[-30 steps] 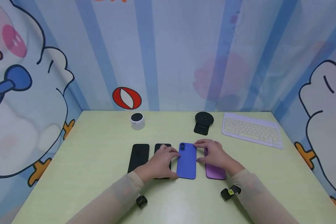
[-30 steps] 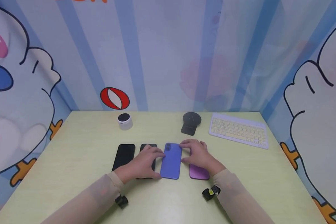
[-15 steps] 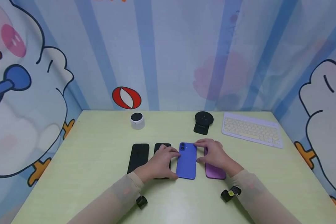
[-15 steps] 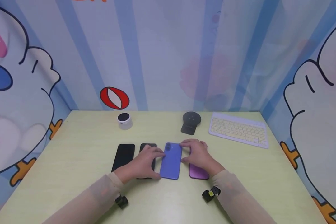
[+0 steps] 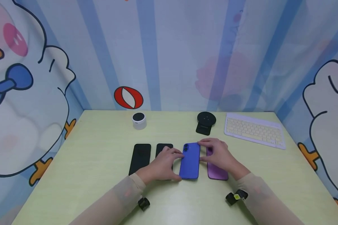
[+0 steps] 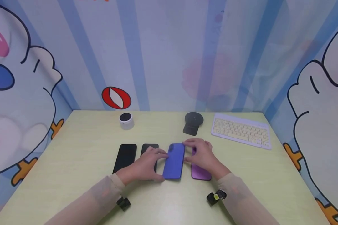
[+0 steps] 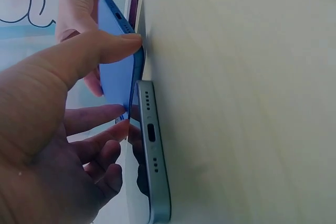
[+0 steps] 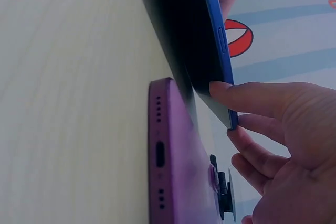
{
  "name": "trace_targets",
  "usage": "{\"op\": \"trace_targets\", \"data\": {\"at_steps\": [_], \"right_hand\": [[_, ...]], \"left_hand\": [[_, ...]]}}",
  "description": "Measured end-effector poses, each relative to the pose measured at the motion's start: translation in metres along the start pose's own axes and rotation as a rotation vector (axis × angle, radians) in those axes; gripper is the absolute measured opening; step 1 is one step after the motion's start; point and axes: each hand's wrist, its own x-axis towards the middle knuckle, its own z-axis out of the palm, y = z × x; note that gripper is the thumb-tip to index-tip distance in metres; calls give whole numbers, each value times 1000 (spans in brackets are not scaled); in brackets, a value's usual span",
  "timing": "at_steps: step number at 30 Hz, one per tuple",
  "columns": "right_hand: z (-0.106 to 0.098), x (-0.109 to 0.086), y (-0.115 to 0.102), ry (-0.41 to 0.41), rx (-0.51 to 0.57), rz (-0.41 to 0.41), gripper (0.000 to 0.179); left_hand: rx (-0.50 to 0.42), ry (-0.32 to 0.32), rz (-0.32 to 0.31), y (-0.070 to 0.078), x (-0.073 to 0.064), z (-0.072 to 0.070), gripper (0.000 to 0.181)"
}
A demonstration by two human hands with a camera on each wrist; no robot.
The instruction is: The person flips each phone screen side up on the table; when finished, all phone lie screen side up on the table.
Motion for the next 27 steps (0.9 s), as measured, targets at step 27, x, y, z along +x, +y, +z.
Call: {"op": "trace_targets", "data": {"at_steps": [27], "right_hand": [[-9, -5, -13, 49, 104, -43, 62]], "left_hand": [[-273, 23, 47, 8, -1, -1, 84]]}}
